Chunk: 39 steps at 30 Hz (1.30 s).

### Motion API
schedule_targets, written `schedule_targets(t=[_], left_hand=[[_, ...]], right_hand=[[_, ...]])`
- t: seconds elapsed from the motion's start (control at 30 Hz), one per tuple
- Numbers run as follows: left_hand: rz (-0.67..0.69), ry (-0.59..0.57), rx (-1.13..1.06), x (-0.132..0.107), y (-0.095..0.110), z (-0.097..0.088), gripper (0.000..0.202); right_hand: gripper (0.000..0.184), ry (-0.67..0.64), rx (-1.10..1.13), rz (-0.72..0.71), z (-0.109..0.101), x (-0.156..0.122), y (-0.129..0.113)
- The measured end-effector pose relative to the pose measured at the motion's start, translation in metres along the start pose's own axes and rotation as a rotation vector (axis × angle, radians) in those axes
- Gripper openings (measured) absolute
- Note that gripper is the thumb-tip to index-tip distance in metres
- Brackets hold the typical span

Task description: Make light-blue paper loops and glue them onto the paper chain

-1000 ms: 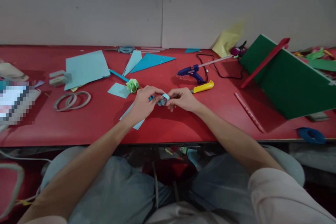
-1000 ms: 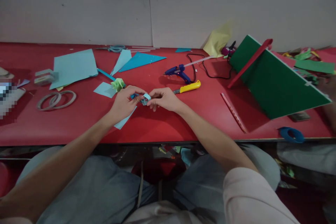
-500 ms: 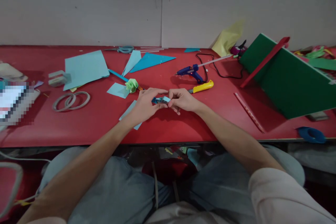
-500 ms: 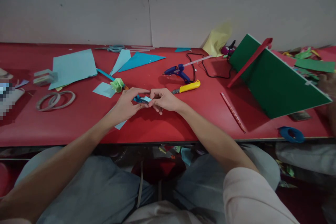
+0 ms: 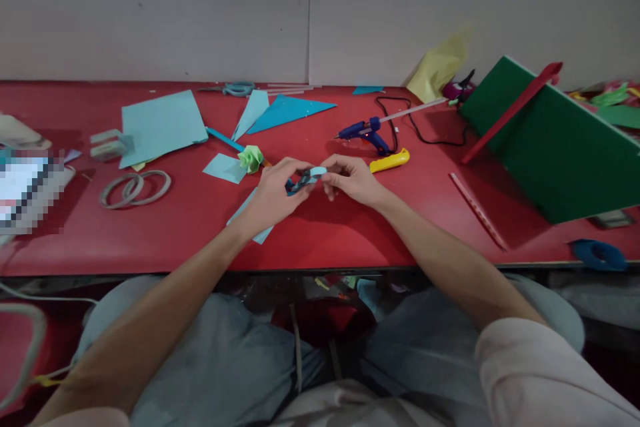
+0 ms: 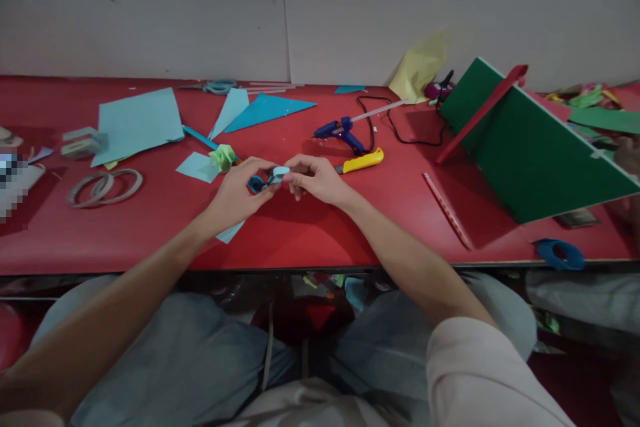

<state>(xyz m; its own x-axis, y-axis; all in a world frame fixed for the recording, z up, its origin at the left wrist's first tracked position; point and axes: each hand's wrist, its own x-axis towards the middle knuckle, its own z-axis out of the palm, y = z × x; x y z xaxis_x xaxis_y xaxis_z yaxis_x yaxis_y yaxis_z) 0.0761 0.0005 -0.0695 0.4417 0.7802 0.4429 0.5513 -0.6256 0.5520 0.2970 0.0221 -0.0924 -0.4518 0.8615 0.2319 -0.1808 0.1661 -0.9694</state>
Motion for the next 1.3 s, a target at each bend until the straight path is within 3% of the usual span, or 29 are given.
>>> schedule_targets(t=[0.13,0.33,0.43,0.6,0.77,1.07,1.2,1.3], left_hand=[[0.023,0.041,-0.032,0.001,-0.002,-0.001,0.022],[0.058,0.043,-0.042,0.003,0.000,-0.002,0.029],[0.084,0.071,-0.028,0.005,-0.003,-0.003,0.019],[0.044,0.069,0.016,0.007,-0.008,-0.004,0.016],[-0.029,0.062,0.100,0.005,-0.003,-0.005,0.017],[-0.045,-0.052,0.095,0.001,-0.003,-0.001,0.018],[-0.027,-0.132,0.101,0.000,-0.004,0.001,0.038],[-0.018,-0.192,0.100,-0.001,-0.006,0.002,0.038]], right_hand=[[0.040,0.094,-0.030,-0.050,0.000,0.004,0.007],[0.036,0.035,0.013,-0.011,0.000,0.005,0.011],[0.033,-0.005,0.000,0.044,0.002,0.003,0.007],[0.028,-0.076,-0.021,0.084,0.004,0.001,0.004],[0.022,-0.051,-0.012,0.086,0.003,0.000,0.002],[0.032,-0.093,0.020,0.184,0.004,-0.002,-0.003],[0.025,-0.112,0.003,0.167,0.004,-0.002,-0.002],[0.022,-0.125,0.003,0.150,0.004,-0.004,-0.002]])
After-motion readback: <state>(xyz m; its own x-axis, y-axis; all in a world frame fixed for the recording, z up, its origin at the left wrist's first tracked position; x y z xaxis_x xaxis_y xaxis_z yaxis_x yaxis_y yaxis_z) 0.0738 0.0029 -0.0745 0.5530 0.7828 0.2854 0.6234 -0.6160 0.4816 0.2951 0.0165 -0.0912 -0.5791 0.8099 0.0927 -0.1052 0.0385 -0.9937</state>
